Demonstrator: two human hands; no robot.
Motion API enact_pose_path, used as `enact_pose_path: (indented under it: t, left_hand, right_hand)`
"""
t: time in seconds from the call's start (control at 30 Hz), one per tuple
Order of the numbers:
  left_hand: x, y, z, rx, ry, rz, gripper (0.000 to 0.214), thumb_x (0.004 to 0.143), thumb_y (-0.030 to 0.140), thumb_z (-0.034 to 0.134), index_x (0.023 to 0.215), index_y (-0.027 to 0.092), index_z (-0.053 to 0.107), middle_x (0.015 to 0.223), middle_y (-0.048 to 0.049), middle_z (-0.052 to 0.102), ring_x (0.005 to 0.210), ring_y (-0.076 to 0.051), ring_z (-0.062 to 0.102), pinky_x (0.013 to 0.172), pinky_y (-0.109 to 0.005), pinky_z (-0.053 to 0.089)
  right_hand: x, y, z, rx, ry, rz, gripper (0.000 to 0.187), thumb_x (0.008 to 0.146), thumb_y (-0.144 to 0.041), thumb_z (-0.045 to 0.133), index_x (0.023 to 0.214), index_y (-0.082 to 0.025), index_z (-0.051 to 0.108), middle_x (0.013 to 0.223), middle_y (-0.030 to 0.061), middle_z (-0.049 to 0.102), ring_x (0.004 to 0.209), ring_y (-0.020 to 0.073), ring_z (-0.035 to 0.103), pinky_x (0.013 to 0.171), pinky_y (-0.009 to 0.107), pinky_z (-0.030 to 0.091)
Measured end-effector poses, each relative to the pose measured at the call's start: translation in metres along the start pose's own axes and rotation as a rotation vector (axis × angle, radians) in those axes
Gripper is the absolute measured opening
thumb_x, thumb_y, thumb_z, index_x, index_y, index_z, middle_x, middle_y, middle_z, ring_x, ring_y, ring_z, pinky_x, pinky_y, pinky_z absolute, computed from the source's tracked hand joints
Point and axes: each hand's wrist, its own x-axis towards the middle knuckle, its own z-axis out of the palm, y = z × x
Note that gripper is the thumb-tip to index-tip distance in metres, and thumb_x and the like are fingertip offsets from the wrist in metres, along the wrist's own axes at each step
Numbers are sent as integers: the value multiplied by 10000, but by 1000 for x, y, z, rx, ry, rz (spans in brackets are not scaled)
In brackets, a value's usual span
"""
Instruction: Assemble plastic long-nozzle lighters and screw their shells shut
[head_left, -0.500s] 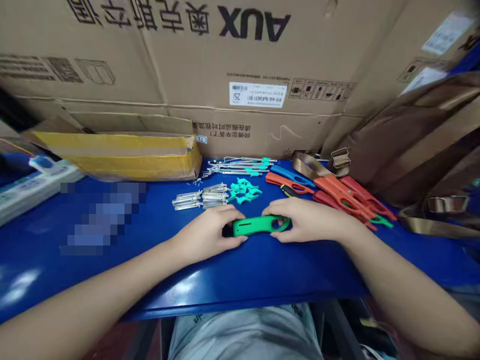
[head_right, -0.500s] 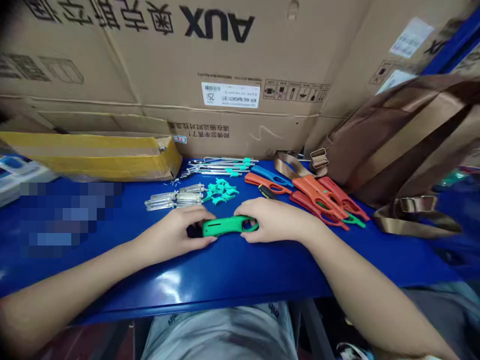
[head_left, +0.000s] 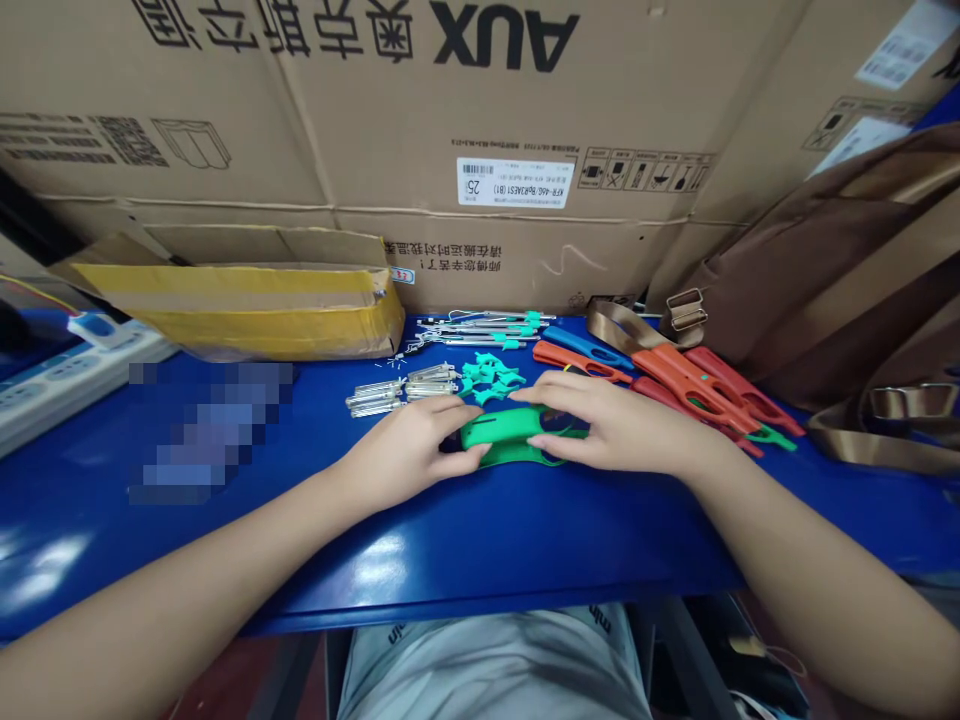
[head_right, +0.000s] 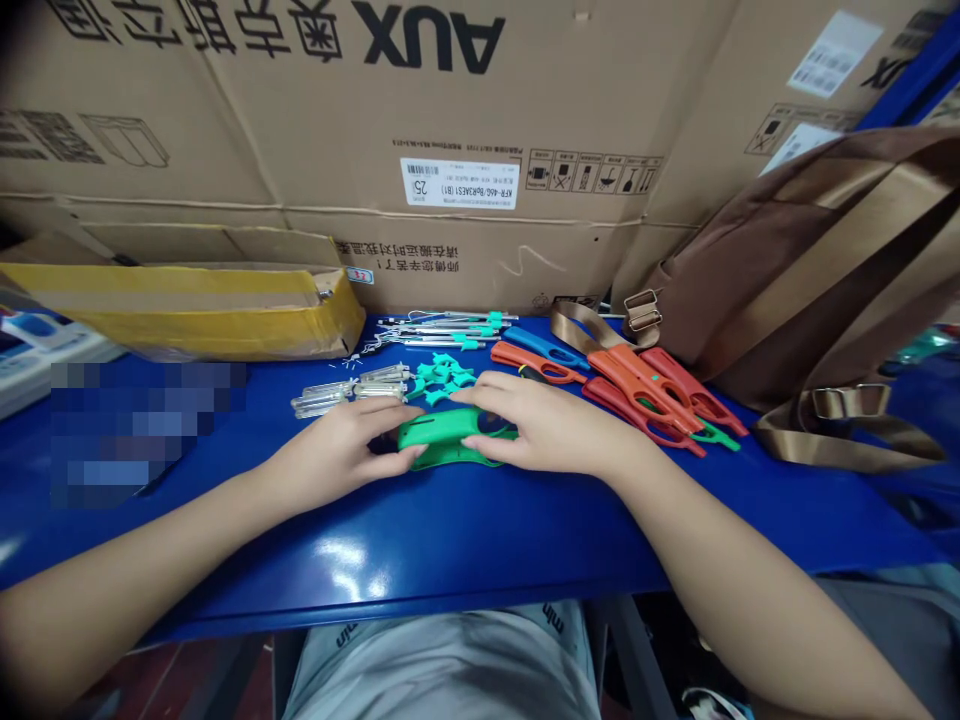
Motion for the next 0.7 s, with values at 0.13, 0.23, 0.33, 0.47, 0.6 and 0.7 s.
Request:
enact_pose_path:
  t: [0.13, 0.23, 0.33, 0.47, 0.6, 0.7]
  left_hand:
    - [5, 1, -3, -207, 85, -103, 336, 1032, 375, 520, 824, 158, 671, 716, 7, 611, 668, -130, 569, 656, -246, 425]
    - [7, 2, -1, -303, 160, -177, 471, 1046, 396, 470, 637, 168, 516, 610, 31, 504, 589, -105, 483, 596, -237, 368]
    - [5, 4, 0, -385, 124, -231, 504, 1045, 443, 457, 623, 171, 502, 577, 40, 465, 550, -99, 443, 556, -238, 342]
    - [3, 6, -7, -379, 48, -142, 482, 1045, 387, 467, 622, 166, 530, 573, 34, 485, 545, -96, 448, 555, -237, 351]
    - [0, 7, -14, -259, -58, 107, 289, 1003, 286, 562, 766, 156, 663, 683, 4, 589, 637, -107, 530, 638, -240, 403]
    - [-2, 8, -10, -200, -135, 196, 223, 968, 295, 626, 801, 163, 695, 674, 3, 608, 655, -118, 559, 651, -245, 417]
  right_hand:
    - [4, 5, 2, 41, 35, 20, 278, 1017, -364, 562, 1147, -167, 710, 1026, 81, 727, 933, 195, 678, 858, 303, 514]
    - [9, 8, 8, 160, 84, 134, 269, 1023, -345, 533, 980, -150, 714, 749, 21, 694, 662, 140, 622, 666, 257, 465]
    - [11, 10, 10, 288, 63, 216, 260, 1012, -374, 534, 995, -152, 667, 669, -23, 630, 581, 113, 563, 584, 233, 413]
    - [8, 10, 1, 265, -75, 142, 319, 1029, -425, 489, 854, -176, 586, 678, -46, 524, 611, 94, 483, 589, 219, 360]
    - [1, 4, -9, 297, -391, 135, 420, 1000, -458, 539, 684, -183, 515, 595, -67, 438, 546, 76, 406, 534, 216, 306]
    - [0, 0, -10, 234, -497, 225, 419, 935, -455, 642, 639, -182, 527, 542, -73, 460, 498, 71, 398, 499, 219, 284]
